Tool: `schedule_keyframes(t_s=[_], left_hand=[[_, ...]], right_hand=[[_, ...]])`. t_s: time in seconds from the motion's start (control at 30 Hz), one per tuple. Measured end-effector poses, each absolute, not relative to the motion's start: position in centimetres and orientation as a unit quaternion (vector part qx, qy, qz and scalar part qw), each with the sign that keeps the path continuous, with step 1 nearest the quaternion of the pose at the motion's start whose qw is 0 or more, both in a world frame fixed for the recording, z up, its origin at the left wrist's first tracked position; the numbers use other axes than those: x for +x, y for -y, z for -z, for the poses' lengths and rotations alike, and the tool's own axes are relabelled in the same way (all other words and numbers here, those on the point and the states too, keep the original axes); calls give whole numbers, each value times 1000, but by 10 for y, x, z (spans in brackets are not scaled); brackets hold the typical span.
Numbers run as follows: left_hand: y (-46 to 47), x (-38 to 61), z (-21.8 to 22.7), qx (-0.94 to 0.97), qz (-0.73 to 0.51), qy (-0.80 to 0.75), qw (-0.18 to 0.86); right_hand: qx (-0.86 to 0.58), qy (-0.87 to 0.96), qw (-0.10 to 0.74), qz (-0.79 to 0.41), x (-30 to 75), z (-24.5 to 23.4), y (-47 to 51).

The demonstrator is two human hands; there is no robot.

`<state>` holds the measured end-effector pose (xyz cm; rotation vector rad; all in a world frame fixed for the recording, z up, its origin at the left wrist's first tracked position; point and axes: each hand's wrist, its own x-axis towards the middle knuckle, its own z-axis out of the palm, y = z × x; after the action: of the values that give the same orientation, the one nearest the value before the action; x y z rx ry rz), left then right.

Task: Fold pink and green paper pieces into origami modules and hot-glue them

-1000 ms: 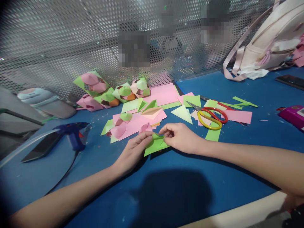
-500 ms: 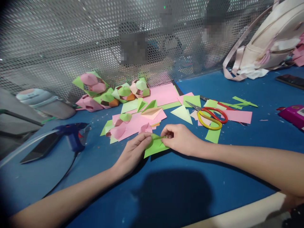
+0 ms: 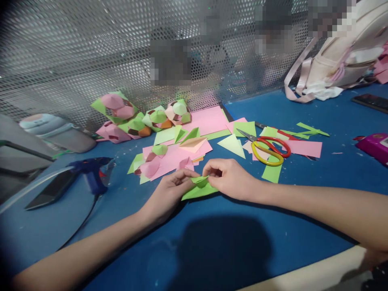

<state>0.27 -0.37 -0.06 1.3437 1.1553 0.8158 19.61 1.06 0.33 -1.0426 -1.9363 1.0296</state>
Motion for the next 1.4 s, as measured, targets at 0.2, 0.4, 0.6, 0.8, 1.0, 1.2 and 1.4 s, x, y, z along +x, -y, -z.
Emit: schedule_keyframes(t_s=[0.2, 0.4, 0.6, 0.8, 1.0, 1.2, 1.4], left_hand=[[3, 1, 4, 575, -336, -503, 551], [3, 0, 4, 592, -359, -500, 520], [4, -2, 3, 615, -351, -509, 489], [4, 0, 3, 599, -359, -497, 516], [4, 4, 3, 582, -351, -505, 532], [5, 3, 4, 557, -366, -516, 538], [6, 3, 5, 580, -380, -523, 495]], right_hand=[[-365, 798, 350, -328, 199, 0, -14], [-357, 803, 349, -325, 200, 0, -15], [-362, 796, 351, -334, 200, -1, -15], [-366, 793, 345, -344, 198, -1, -14], [-356, 802, 342, -337, 198, 1, -13], [-352, 806, 341, -332, 198, 1, -14], [-398, 777, 321, -367, 197, 1, -12]])
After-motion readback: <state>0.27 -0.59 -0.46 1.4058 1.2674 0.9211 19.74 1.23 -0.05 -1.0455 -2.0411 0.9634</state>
